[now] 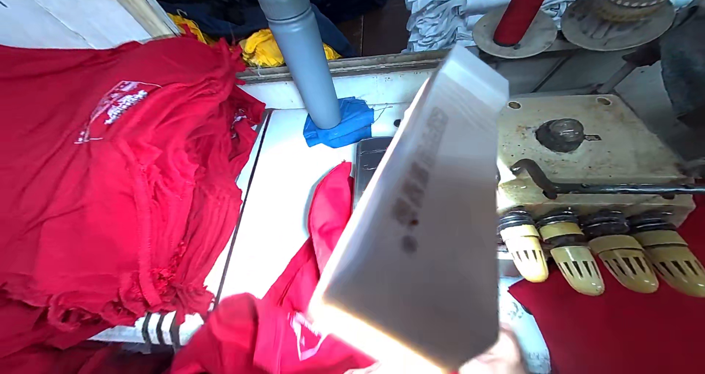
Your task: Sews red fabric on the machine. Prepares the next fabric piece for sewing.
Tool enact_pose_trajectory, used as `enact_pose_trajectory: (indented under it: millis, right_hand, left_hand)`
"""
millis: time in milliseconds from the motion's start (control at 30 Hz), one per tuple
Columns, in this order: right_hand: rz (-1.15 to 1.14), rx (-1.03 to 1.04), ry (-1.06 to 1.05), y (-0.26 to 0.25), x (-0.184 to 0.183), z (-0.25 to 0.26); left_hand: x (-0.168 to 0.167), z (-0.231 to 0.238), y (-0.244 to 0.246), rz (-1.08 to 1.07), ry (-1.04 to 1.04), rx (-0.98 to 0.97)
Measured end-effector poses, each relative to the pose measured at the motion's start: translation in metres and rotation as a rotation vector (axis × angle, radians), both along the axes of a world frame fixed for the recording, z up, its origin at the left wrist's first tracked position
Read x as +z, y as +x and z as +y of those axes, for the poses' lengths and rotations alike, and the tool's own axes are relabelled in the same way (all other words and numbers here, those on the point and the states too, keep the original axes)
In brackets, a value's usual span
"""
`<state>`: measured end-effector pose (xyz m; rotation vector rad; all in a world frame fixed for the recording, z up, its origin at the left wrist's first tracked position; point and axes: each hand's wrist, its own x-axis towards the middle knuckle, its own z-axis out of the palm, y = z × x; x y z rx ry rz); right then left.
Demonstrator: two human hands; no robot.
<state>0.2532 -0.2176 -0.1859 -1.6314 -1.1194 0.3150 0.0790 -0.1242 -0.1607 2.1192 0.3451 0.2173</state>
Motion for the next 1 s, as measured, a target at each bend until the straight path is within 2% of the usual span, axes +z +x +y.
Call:
enact_pose_trajectory:
  millis: [67,100,167,267,600,800,867,933,1000]
  right_hand:
    - [-0.007,-0.142,0.035,0.018,-0.005,-0.009]
    - [-0.01,-0.142,0.063,0.026,-0.005,-0.016]
    - [-0.027,-0.07,0.102,0.032,0.004,-0.029]
    - [0.004,0.056,0.166,0.035,0.023,-0.045]
    - [0.189,0.054,0.251,0.047,0.034,-0.05]
    - [0.255,0.041,0.278,0.044,0.034,-0.048]
    - [0.25,0.177,0.21,0.04,0.033,-0.043]
    - [0.186,0.295,0.052,0.022,0.03,-0.037]
    - [0.096,0.318,-0.046,0.004,0.027,-0.032]
  left_hand:
    - [0.016,0.008,0.013,-0.05,0.028,-0.053]
    - [0.023,0.013,0.021,-0.077,0.061,-0.052]
    - [0.032,0.02,0.035,-0.086,0.158,-0.055]
    - [0.027,0.026,0.042,-0.061,0.238,-0.068]
    - [0.007,0.044,0.02,-0.145,0.024,0.055]
    - [0.002,0.036,0.025,-0.28,0.098,0.082]
    - [0.011,0.03,0.029,-0.344,0.164,0.062]
    - [0.023,0.025,0.031,-0.375,0.188,-0.019]
    - [0.029,0.025,0.029,-0.337,0.216,-0.096]
